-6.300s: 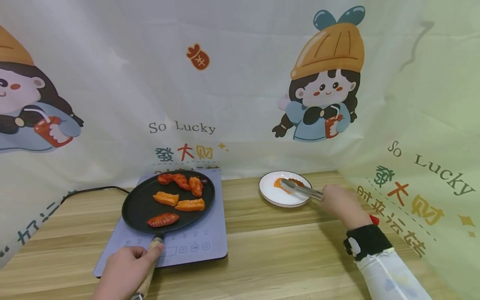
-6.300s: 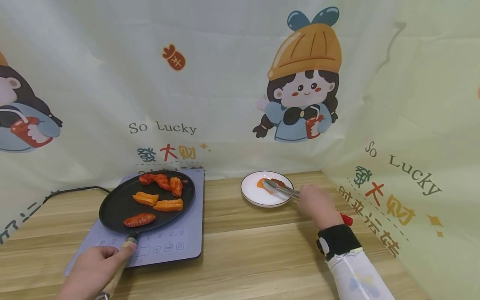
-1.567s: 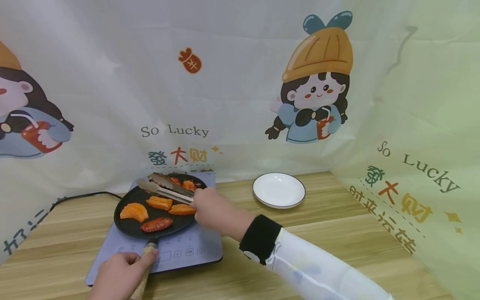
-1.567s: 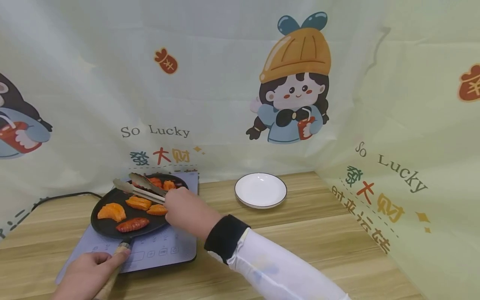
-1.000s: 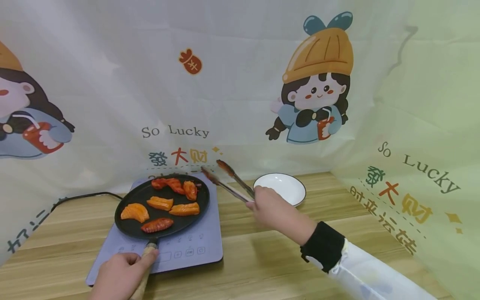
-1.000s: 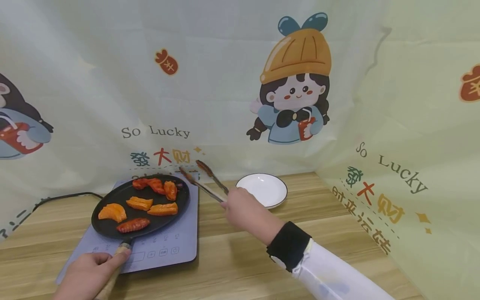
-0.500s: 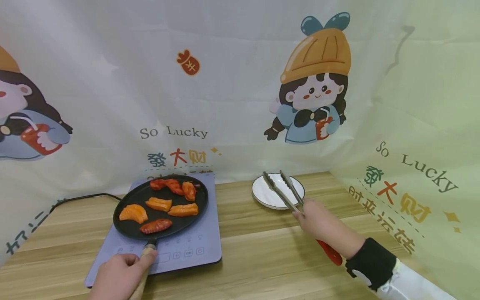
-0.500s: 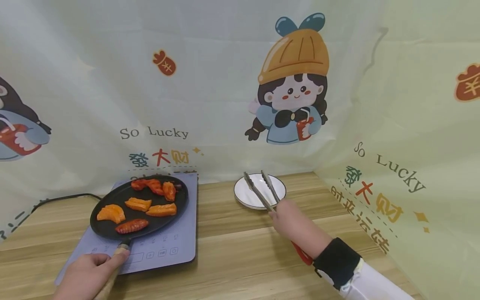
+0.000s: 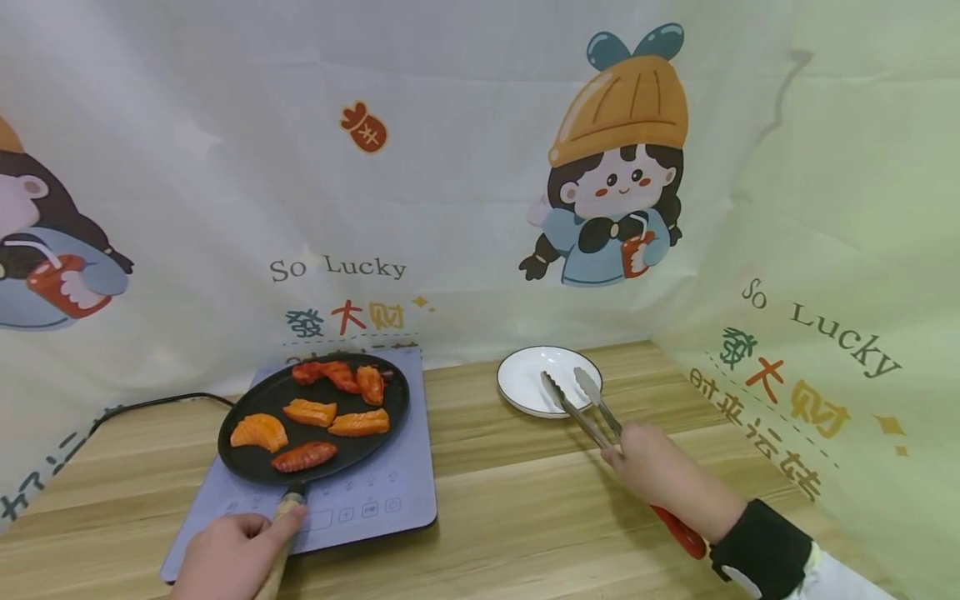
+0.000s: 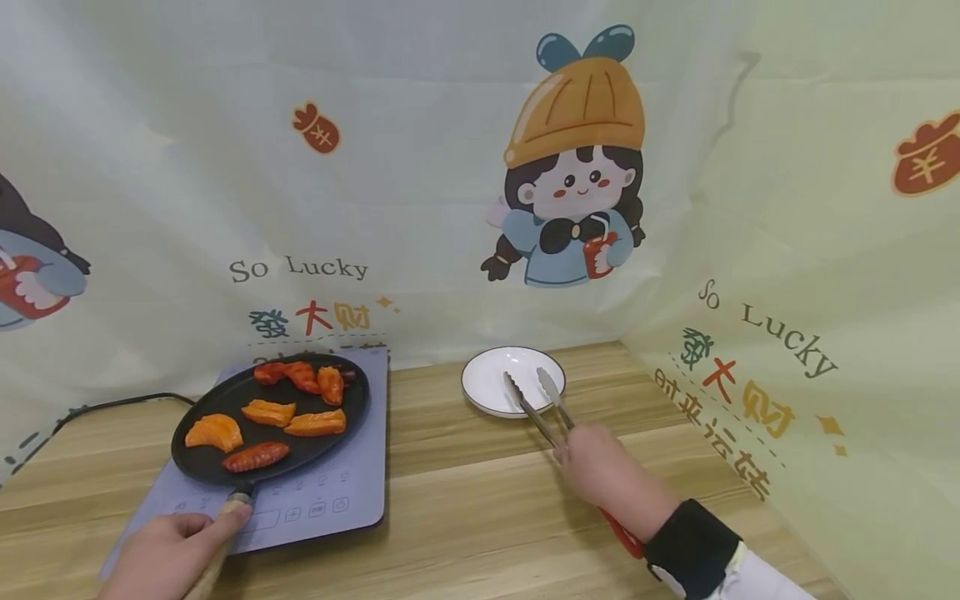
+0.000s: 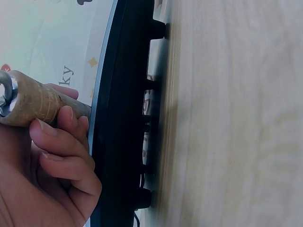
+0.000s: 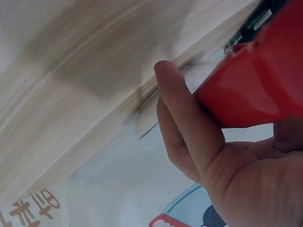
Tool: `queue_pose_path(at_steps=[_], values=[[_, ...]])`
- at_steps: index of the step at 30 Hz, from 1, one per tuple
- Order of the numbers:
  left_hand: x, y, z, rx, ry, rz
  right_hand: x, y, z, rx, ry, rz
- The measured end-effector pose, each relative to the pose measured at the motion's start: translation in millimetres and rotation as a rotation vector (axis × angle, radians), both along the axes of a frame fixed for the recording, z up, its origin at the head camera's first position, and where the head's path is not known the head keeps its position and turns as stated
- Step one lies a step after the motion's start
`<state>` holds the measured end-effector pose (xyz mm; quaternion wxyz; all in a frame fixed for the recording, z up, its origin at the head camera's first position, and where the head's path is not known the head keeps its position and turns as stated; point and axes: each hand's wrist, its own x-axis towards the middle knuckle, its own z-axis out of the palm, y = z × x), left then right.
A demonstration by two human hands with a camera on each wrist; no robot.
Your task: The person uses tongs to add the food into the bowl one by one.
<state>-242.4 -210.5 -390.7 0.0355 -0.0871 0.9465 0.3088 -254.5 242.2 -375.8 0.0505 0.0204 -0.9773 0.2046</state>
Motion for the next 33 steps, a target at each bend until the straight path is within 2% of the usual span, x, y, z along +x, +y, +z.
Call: queue_pose_path(at_steps=[6, 16, 28, 33], values=[[0.4, 0.5, -0.3, 0.004, 0.011, 0.0, -1.2, -3.0, -6.7, 0.031, 0.002, 0.0], [0.8, 0.8, 0.2, 0.019, 0.006, -0.001, -1.1, -5.8, -12.4, 0.142, 0.027, 0.007], [1.6, 1.2, 3.7, 0.004, -0.011, -0.003, -2.0, -13.0, -13.7, 0.11, -0.076, -0.013], [1.1, 1.9, 4.4, -0.003, -0.003, -0.008, -1.3, -13.6, -13.1, 0.126, -0.082, -0.018]])
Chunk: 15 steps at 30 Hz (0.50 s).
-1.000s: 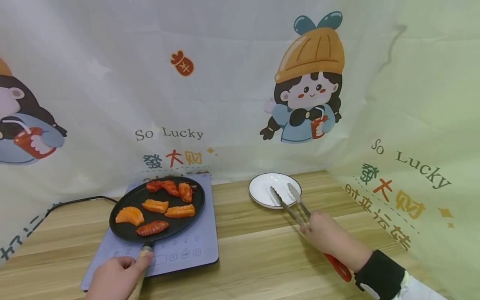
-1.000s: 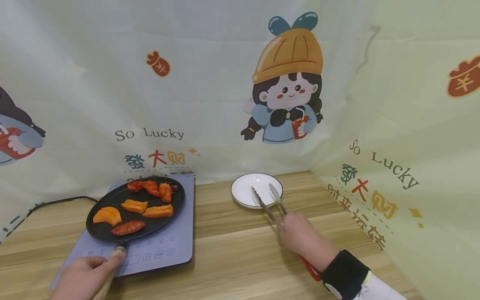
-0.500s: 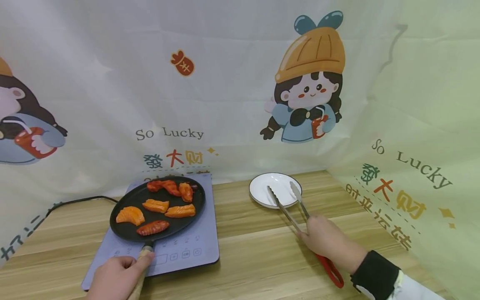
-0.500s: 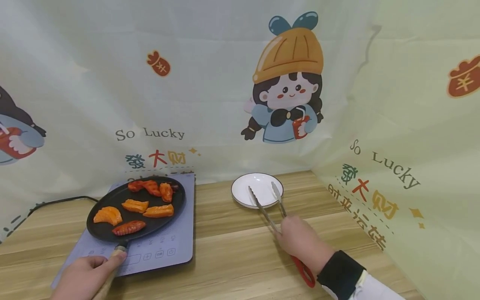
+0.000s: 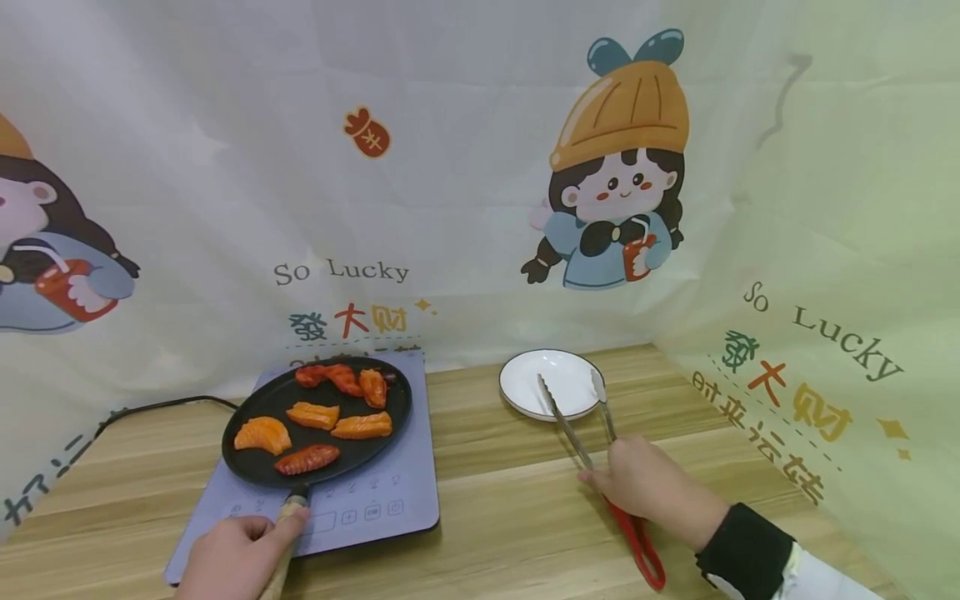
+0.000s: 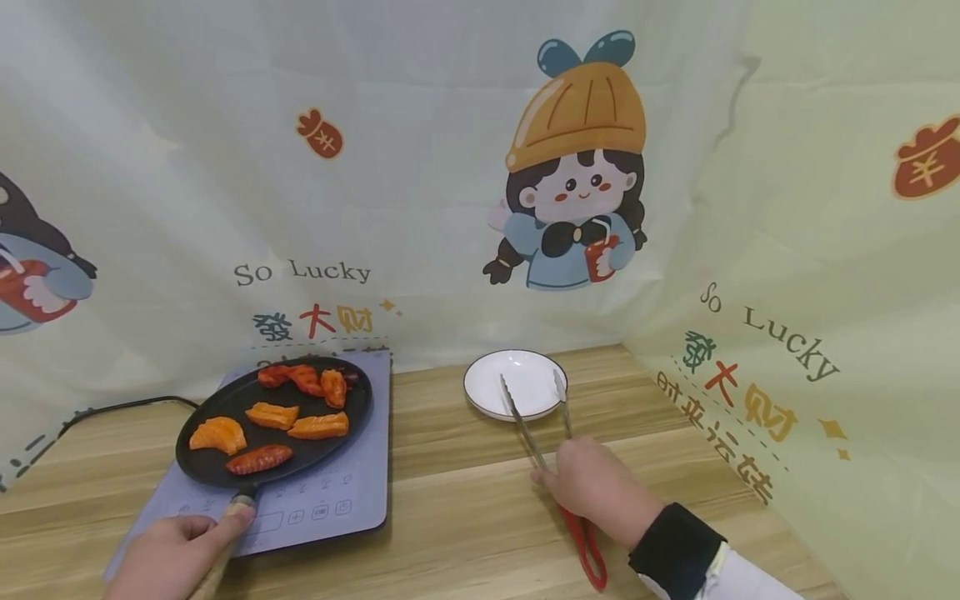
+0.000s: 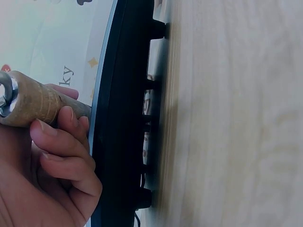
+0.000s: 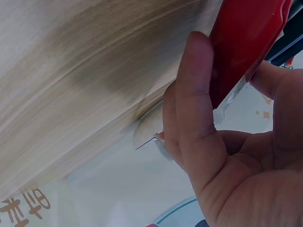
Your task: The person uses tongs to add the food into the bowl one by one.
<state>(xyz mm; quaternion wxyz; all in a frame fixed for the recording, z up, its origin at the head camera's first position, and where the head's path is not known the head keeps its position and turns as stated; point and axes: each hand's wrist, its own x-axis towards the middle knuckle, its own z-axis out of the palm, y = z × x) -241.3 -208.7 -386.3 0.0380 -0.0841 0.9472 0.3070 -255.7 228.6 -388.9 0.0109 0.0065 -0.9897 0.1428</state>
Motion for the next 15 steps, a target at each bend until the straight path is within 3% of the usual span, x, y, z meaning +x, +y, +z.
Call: queue_pose_path(at_steps=[15], values=[[-4.6, 3.2, -5.5, -0.008, 0.021, -0.012, 8.0, 10.8, 8.3, -0.055, 0.016, -0.019]])
